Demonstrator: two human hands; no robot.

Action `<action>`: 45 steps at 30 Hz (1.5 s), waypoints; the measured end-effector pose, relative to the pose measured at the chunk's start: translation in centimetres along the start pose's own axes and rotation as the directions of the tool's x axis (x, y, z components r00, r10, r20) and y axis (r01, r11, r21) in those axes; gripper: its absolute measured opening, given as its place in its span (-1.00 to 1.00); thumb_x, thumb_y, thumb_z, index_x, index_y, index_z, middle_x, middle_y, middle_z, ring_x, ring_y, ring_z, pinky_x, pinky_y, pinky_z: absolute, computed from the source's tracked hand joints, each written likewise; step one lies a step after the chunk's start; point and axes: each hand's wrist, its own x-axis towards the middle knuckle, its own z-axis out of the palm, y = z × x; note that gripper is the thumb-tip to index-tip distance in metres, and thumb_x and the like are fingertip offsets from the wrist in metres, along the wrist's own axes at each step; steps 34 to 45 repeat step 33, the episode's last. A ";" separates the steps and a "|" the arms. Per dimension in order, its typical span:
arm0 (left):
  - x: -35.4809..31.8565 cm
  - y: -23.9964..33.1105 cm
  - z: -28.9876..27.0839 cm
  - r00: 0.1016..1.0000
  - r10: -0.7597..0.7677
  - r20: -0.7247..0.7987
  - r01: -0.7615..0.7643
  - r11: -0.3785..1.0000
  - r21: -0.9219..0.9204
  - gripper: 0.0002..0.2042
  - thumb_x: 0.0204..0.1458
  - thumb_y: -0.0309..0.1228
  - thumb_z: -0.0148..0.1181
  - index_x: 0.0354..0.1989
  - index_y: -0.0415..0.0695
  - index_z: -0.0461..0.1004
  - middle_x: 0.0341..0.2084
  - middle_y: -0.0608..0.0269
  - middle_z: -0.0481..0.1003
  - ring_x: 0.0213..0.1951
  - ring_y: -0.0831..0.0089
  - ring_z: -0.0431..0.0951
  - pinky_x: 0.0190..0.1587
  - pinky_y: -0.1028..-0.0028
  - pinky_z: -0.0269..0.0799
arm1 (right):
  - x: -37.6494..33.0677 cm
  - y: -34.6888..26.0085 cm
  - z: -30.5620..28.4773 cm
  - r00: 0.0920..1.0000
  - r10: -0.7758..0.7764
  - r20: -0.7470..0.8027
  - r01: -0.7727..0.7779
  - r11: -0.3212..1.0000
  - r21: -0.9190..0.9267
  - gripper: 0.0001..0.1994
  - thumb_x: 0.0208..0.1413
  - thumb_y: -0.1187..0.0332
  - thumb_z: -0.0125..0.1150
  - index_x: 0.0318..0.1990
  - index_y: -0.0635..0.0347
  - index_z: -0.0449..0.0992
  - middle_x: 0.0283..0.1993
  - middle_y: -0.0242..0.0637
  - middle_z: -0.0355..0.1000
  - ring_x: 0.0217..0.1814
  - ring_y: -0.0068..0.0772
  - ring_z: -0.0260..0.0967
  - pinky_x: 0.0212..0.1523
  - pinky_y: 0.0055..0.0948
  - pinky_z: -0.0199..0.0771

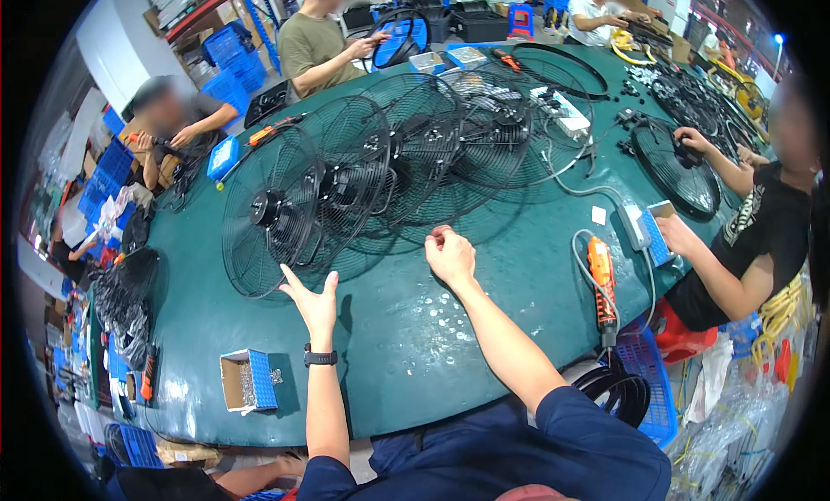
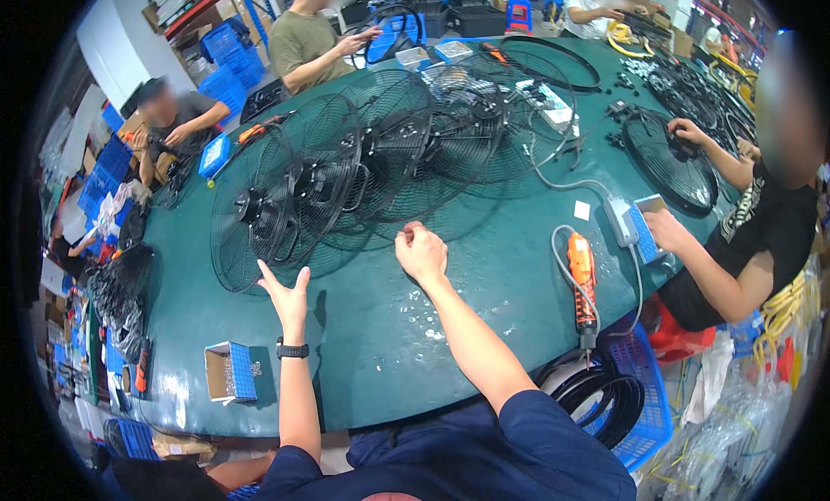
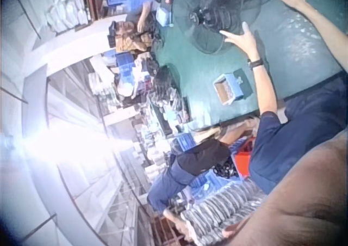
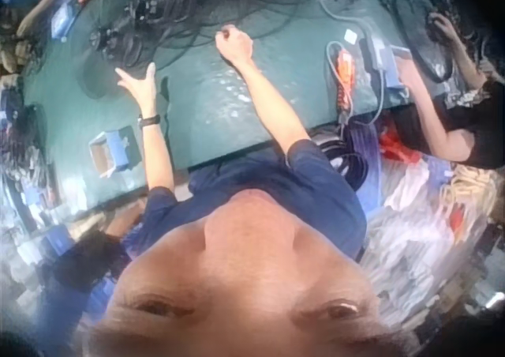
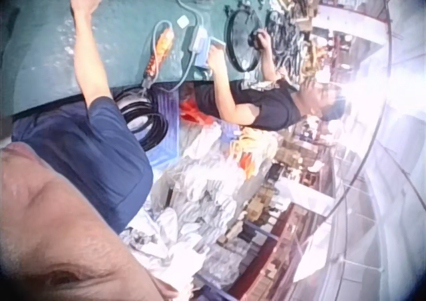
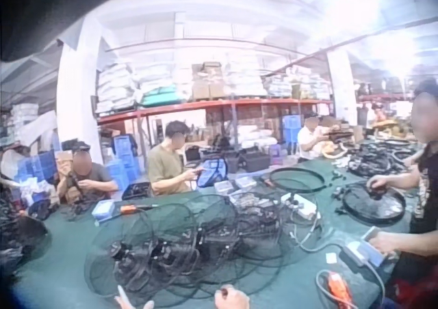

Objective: Assemble the front and back guards of an industrial fan using an electric screwdriver.

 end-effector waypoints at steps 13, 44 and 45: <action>-1.2 -1.1 -0.6 0.996 0.089 0.023 -0.089 0.996 0.003 0.01 -0.08 -0.10 0.33 0.39 -0.13 -0.29 0.32 -0.41 -0.35 0.39 -0.07 -0.41 0.35 0.16 -0.37 | 0.1 0.4 -0.9 1.000 0.000 0.030 -0.001 0.999 0.034 -0.74 -0.01 0.22 0.08 -0.27 0.20 0.51 -0.31 -0.13 0.53 -0.21 -0.06 0.49 -0.13 -0.16 0.45; -14.8 1.9 -4.5 0.739 0.041 0.672 0.045 0.993 -0.110 -0.10 -0.03 -0.45 0.29 0.40 0.00 -0.24 0.38 -0.09 -0.32 0.38 0.00 -0.21 0.34 0.12 -0.17 | -1.3 3.0 -1.9 0.999 -0.029 -0.027 0.033 0.986 0.161 -0.81 -0.11 0.30 0.08 -0.38 0.20 0.49 -0.36 -0.09 0.51 -0.25 0.00 0.46 -0.19 -0.07 0.45; -14.8 1.9 -4.5 0.739 0.041 0.672 0.045 0.993 -0.110 -0.10 -0.03 -0.45 0.29 0.40 0.00 -0.24 0.38 -0.09 -0.32 0.38 0.00 -0.21 0.34 0.12 -0.17 | -1.3 3.0 -1.9 0.999 -0.029 -0.027 0.033 0.986 0.161 -0.81 -0.11 0.30 0.08 -0.38 0.20 0.49 -0.36 -0.09 0.51 -0.25 0.00 0.46 -0.19 -0.07 0.45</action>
